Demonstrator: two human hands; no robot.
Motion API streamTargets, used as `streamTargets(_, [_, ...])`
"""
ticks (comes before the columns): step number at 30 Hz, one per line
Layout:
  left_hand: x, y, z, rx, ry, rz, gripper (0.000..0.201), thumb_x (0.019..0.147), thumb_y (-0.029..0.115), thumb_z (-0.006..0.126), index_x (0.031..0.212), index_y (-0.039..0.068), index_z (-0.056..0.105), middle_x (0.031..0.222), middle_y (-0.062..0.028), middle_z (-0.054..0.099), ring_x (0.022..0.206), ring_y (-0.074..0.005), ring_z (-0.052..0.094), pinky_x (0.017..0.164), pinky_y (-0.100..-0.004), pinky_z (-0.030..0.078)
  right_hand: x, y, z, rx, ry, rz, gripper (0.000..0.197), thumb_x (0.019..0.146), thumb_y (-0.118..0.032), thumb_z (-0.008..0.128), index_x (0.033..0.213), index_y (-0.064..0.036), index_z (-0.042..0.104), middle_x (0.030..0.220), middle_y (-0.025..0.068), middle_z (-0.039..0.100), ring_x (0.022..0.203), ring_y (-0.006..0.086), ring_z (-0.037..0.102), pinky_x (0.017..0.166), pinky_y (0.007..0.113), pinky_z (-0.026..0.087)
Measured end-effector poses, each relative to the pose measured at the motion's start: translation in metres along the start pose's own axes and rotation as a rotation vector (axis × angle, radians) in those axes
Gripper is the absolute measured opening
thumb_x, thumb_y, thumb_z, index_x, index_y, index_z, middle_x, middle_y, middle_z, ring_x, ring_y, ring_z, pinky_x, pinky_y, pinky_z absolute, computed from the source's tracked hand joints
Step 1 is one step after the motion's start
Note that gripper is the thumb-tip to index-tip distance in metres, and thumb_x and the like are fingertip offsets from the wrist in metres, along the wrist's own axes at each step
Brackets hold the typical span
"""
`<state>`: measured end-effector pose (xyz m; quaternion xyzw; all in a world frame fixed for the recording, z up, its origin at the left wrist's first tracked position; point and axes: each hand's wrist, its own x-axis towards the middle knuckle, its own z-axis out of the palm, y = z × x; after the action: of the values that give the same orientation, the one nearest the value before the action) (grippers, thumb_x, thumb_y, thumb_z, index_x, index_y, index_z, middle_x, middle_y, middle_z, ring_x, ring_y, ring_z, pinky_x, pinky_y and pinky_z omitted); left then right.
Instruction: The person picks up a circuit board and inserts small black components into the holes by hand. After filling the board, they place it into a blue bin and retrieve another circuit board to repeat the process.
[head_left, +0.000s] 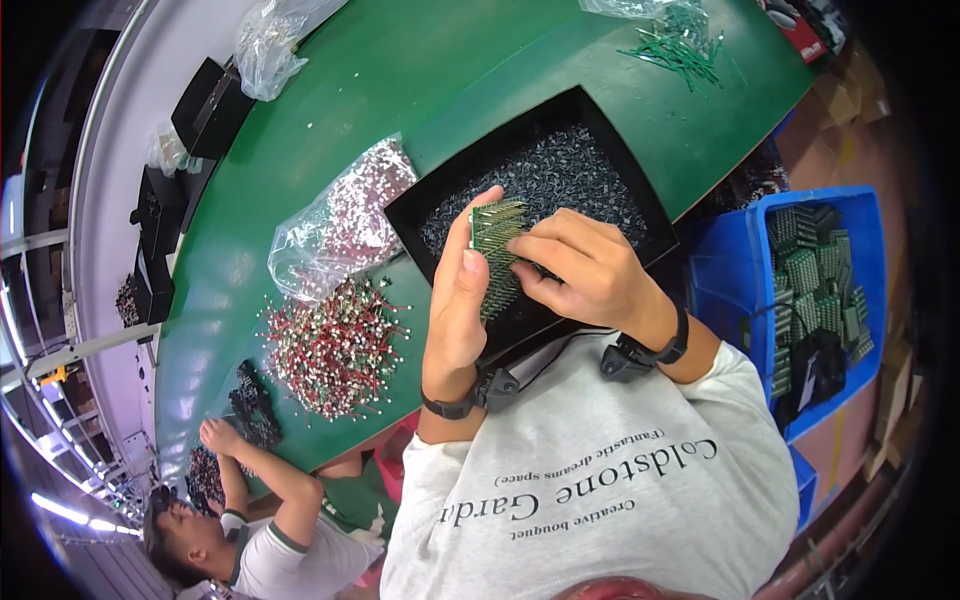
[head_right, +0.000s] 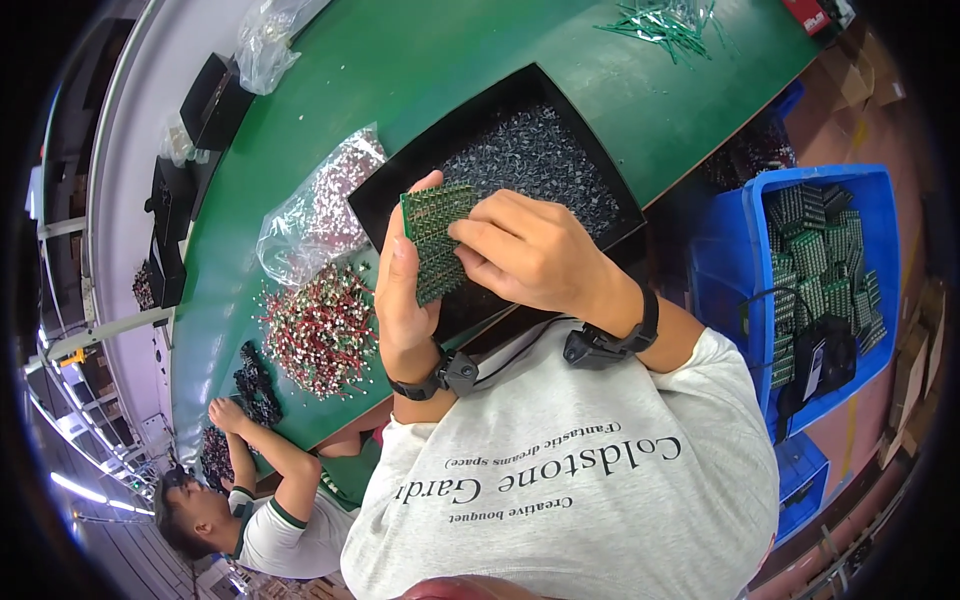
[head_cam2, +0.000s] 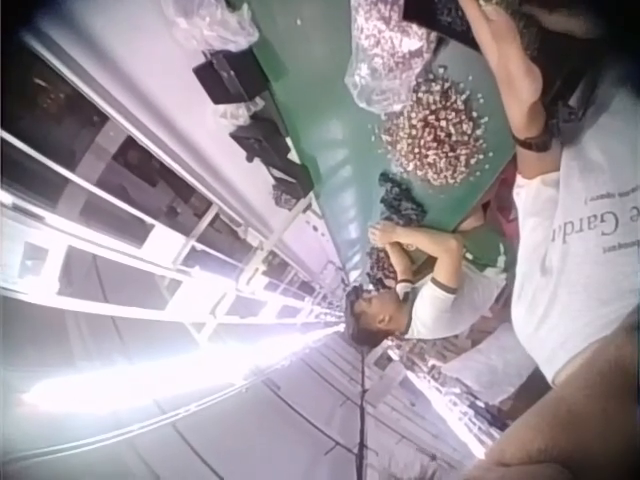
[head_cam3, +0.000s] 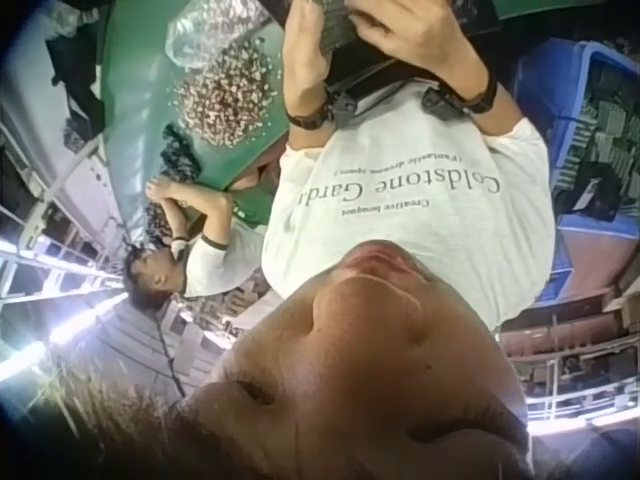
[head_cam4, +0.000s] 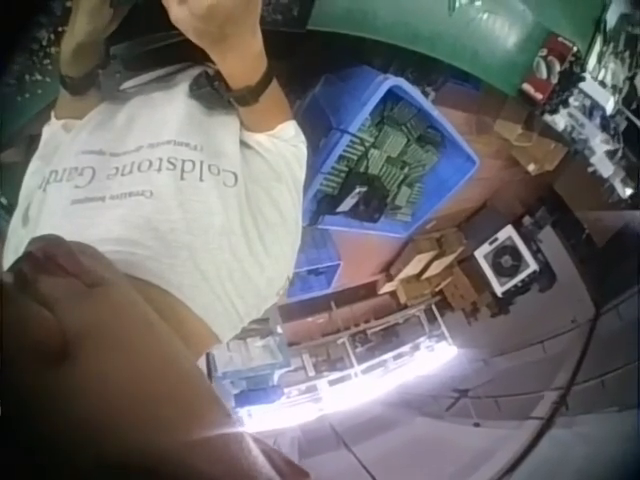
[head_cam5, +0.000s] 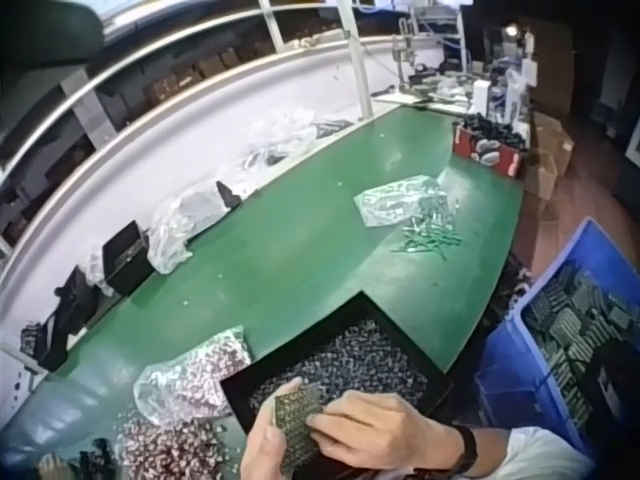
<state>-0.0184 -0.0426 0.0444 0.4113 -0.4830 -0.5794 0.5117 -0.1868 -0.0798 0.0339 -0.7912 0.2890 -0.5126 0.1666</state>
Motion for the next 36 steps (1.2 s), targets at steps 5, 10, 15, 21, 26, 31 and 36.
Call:
streamTargets(5, [-0.002, 0.01, -0.009, 0.137, 0.012, 0.123, 0.057, 0.104, 0.037, 0.045, 0.145, -0.002, 0.045, 0.133, -0.0135, 0.054, 0.124, -0.0206, 0.05, 0.107, -0.0328, 0.038, 0.012, -0.004, 0.011, 0.004, -0.024, -0.073, 0.026, 0.067, 0.003, 0.081, 0.089, -0.0008, 0.068, 0.081, 0.0101, 0.065, 0.066, 0.0252, 0.063, 0.058, 0.034, 0.052])
streamTargets(10, [-0.009, -0.014, -0.006, 0.231, -0.005, 0.201, 0.047, 0.104, 0.031, 0.048, 0.14, 0.0, 0.048, 0.12, -0.0166, 0.056, 0.111, -0.0249, 0.056, 0.098, -0.0358, 0.045, -0.002, -0.02, 0.008, -0.052, -0.113, 0.075, 0.017, 0.077, -0.001, 0.079, 0.086, -0.0022, 0.065, 0.073, 0.0094, 0.059, 0.059, 0.0219, 0.056, 0.056, 0.03, 0.047])
streamTargets(15, [-0.006, -0.015, -0.004, 0.235, -0.057, 0.208, 0.05, 0.106, 0.036, 0.044, 0.138, -0.002, 0.048, 0.111, -0.0189, 0.056, 0.108, -0.0287, 0.055, 0.097, -0.0387, 0.044, -0.013, -0.01, 0.004, -0.072, -0.157, 0.09, 0.015, 0.082, -0.003, 0.077, 0.088, -0.0001, 0.064, 0.072, 0.0057, 0.056, 0.061, 0.0156, 0.052, 0.058, 0.029, 0.044])
streamTargets(21, [0.001, -0.021, -0.001, 0.264, -0.043, 0.198, 0.057, 0.106, 0.043, 0.038, 0.137, -0.003, 0.048, 0.115, -0.0236, 0.057, 0.111, -0.0362, 0.054, 0.1, -0.0437, 0.041, -0.011, -0.006, 0.002, -0.118, -0.18, 0.076, 0.016, 0.081, -0.001, 0.077, 0.084, 0.0008, 0.061, 0.07, 0.0065, 0.055, 0.058, 0.0168, 0.05, 0.055, 0.03, 0.042])
streamTargets(26, [0.014, -0.024, -0.007, 0.297, -0.042, 0.19, 0.057, 0.105, 0.044, 0.037, 0.135, -0.004, 0.049, 0.115, -0.0237, 0.058, 0.111, -0.0365, 0.052, 0.101, -0.0447, 0.04, -0.008, 0.004, 0.007, -0.142, -0.175, 0.076, 0.016, 0.084, -0.005, 0.077, 0.085, 0.0007, 0.062, 0.069, 0.0053, 0.055, 0.059, 0.0148, 0.05, 0.055, 0.029, 0.04])
streamTargets(31, [0.015, -0.033, 0.0, 0.266, 0.024, 0.206, 0.053, 0.104, 0.041, 0.04, 0.129, -0.005, 0.051, 0.111, -0.0224, 0.06, 0.108, -0.0373, 0.053, 0.098, -0.0456, 0.041, -0.015, 0.008, 0.003, -0.143, -0.204, 0.115, 0.016, 0.088, -0.007, 0.075, 0.092, 0.0012, 0.061, 0.077, 0.0014, 0.055, 0.068, 0.0108, 0.049, 0.063, 0.026, 0.043])
streamTargets(36, [0.006, -0.036, 0.007, 0.211, -0.03, 0.247, 0.041, 0.104, 0.033, 0.039, 0.117, -0.003, 0.056, 0.12, -0.0222, 0.058, 0.105, -0.0399, 0.053, 0.097, -0.0473, 0.043, -0.034, 0.024, -0.011, -0.112, -0.228, 0.009, 0.026, 0.091, -0.002, 0.07, 0.114, 0.0074, 0.063, 0.101, 0.0108, 0.066, 0.092, 0.0193, 0.063, 0.086, 0.031, 0.051])
